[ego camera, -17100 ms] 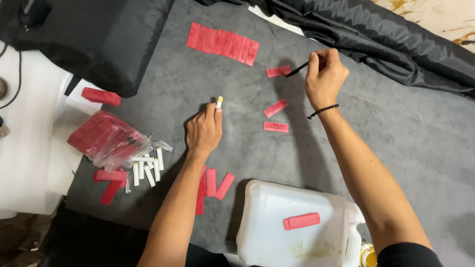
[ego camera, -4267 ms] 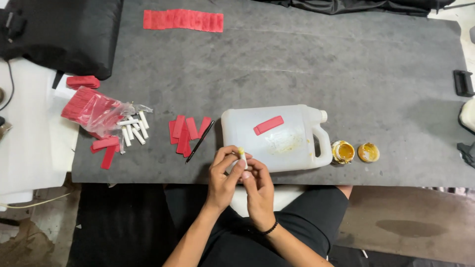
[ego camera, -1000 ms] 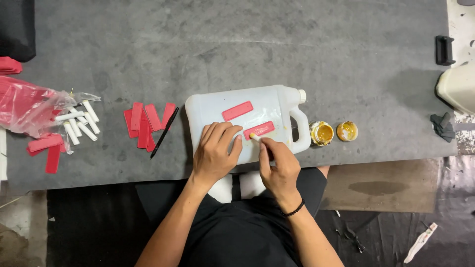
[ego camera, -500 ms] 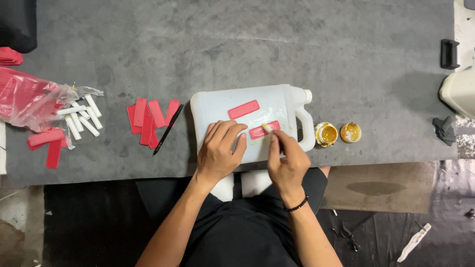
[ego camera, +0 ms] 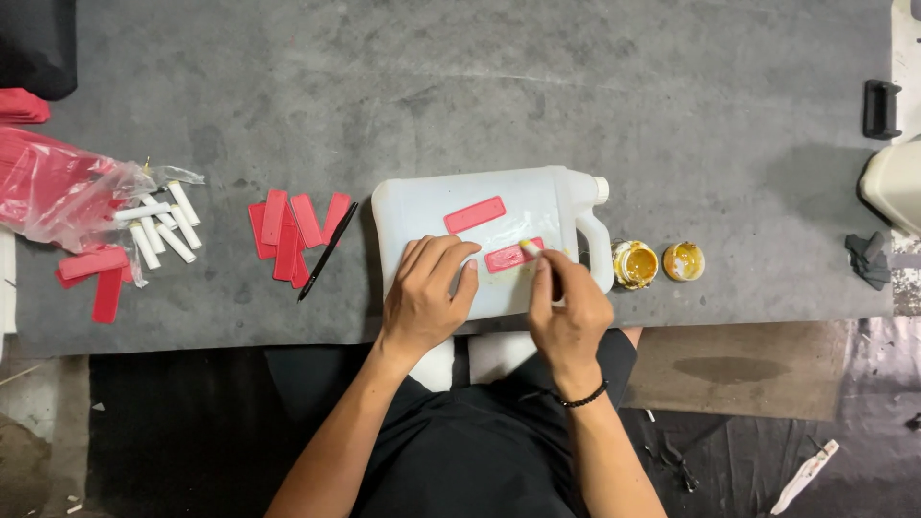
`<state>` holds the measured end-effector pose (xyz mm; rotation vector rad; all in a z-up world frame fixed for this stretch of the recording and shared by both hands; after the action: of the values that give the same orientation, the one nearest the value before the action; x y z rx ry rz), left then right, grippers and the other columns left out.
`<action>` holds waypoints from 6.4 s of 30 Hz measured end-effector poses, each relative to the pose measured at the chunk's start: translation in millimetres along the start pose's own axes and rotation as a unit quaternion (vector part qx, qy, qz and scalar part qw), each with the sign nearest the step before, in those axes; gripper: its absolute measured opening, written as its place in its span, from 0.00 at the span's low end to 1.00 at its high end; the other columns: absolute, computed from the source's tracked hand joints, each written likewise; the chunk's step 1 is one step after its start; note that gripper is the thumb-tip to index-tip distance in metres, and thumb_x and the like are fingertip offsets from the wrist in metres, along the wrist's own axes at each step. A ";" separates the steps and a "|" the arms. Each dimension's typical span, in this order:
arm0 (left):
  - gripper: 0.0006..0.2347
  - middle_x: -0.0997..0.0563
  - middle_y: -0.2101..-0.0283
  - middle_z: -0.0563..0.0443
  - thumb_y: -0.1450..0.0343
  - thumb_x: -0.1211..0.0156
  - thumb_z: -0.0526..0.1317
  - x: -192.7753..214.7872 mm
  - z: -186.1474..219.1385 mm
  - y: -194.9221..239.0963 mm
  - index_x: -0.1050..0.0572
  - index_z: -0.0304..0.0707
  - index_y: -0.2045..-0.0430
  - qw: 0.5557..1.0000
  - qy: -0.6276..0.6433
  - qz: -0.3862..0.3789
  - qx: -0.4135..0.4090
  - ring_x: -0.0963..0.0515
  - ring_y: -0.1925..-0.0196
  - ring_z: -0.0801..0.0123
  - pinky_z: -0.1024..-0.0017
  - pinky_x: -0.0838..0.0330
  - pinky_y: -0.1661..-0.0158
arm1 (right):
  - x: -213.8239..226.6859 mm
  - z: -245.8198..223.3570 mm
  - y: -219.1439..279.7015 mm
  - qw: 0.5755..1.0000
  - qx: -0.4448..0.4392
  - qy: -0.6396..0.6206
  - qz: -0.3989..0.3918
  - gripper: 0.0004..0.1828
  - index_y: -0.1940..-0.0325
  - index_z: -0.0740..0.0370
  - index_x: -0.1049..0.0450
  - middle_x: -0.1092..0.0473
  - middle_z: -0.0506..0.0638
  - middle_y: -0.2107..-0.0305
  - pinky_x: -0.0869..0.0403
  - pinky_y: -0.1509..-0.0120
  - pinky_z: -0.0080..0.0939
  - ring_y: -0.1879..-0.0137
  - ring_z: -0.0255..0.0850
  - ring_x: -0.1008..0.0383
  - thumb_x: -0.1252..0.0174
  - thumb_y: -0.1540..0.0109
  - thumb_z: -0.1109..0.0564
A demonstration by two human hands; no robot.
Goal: Applying gold dye to small red leather strips using a sponge applicator on a workshop table
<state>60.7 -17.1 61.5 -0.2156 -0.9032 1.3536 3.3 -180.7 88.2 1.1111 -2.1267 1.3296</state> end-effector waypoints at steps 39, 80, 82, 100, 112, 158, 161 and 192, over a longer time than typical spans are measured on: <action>0.06 0.25 0.68 0.47 0.26 0.47 0.29 0.6 -3.7 0.4 0.21 0.33 0.62 1.000 0.011 0.003 0.007 0.21 0.66 0.56 0.64 0.26 0.63 | -22.2 -4.9 2.1 0.991 0.031 -0.073 -0.105 0.04 0.60 0.58 0.20 0.31 0.47 0.82 0.29 0.72 0.40 0.78 0.43 0.30 0.38 0.37 0.63; 0.06 0.22 0.66 0.45 0.28 0.42 0.27 -4.1 5.5 -5.1 0.19 0.31 0.63 1.000 -0.021 -0.022 0.004 0.23 0.69 0.56 0.62 0.27 0.63 | 80.0 192.6 72.0 0.916 -0.312 -0.208 0.144 0.08 0.49 0.72 0.25 0.28 0.55 0.73 0.27 0.65 0.34 0.72 0.36 0.27 0.39 0.31 0.65; 0.06 0.22 0.66 0.46 0.29 0.41 0.27 -6.7 4.1 -3.3 0.19 0.32 0.62 0.999 -0.027 -0.025 0.005 0.24 0.70 0.57 0.62 0.27 0.62 | 84.1 203.2 72.6 0.921 -0.319 -0.175 0.140 0.07 0.50 0.72 0.25 0.26 0.56 0.73 0.26 0.65 0.35 0.72 0.36 0.26 0.39 0.31 0.66; 0.06 0.21 0.66 0.47 0.28 0.40 0.27 -12.9 0.2 4.0 0.18 0.32 0.62 0.996 -0.083 -0.038 0.017 0.25 0.71 0.59 0.62 0.28 0.62 | 84.1 183.1 23.2 0.993 -0.120 0.004 -0.007 0.02 0.59 0.60 0.19 0.27 0.53 0.72 0.27 0.63 0.44 0.69 0.49 0.25 0.33 0.36 0.63; 0.05 0.21 0.65 0.47 0.28 0.39 0.28 -12.8 0.4 3.3 0.18 0.32 0.63 0.996 -0.080 -0.043 0.019 0.24 0.70 0.59 0.63 0.27 0.61 | 85.0 168.4 51.2 0.994 -0.108 0.016 -0.012 0.03 0.57 0.63 0.20 0.26 0.53 0.74 0.27 0.65 0.46 0.72 0.51 0.25 0.35 0.35 0.64; 0.05 0.25 0.68 0.48 0.28 0.43 0.30 -6.0 -3.1 3.7 0.21 0.34 0.63 0.999 -0.037 -0.008 0.008 0.22 0.66 0.57 0.64 0.26 0.62 | -1.8 29.0 -7.0 0.996 -0.024 -0.084 -0.030 0.03 0.57 0.62 0.19 0.28 0.51 0.79 0.26 0.66 0.42 0.75 0.45 0.27 0.37 0.34 0.62; 0.05 0.26 0.68 0.48 0.28 0.43 0.29 -4.7 -2.5 3.0 0.21 0.34 0.63 0.999 -0.036 -0.006 0.006 0.22 0.66 0.57 0.64 0.26 0.62 | -3.3 32.4 -7.5 0.997 -0.005 -0.067 -0.027 0.03 0.56 0.62 0.20 0.29 0.51 0.79 0.27 0.66 0.42 0.76 0.45 0.28 0.38 0.33 0.62; 0.05 0.26 0.68 0.47 0.27 0.44 0.29 -7.9 -1.5 2.9 0.21 0.33 0.63 0.999 -0.043 -0.009 0.007 0.23 0.67 0.57 0.64 0.27 0.63 | 7.7 28.9 -4.8 0.998 0.019 -0.054 -0.016 0.03 0.57 0.62 0.20 0.29 0.51 0.80 0.28 0.69 0.41 0.77 0.44 0.29 0.40 0.33 0.62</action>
<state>60.0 -22.9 55.3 -0.1395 -0.9644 1.3603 4.6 -210.4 82.6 1.2530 -2.1595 1.3278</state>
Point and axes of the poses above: each hand's wrist, its own y-axis away from the middle knuckle, its own x-axis out of the back of the hand, z = x × y, the point moved 8 cm from there along -y, towards the middle knuckle
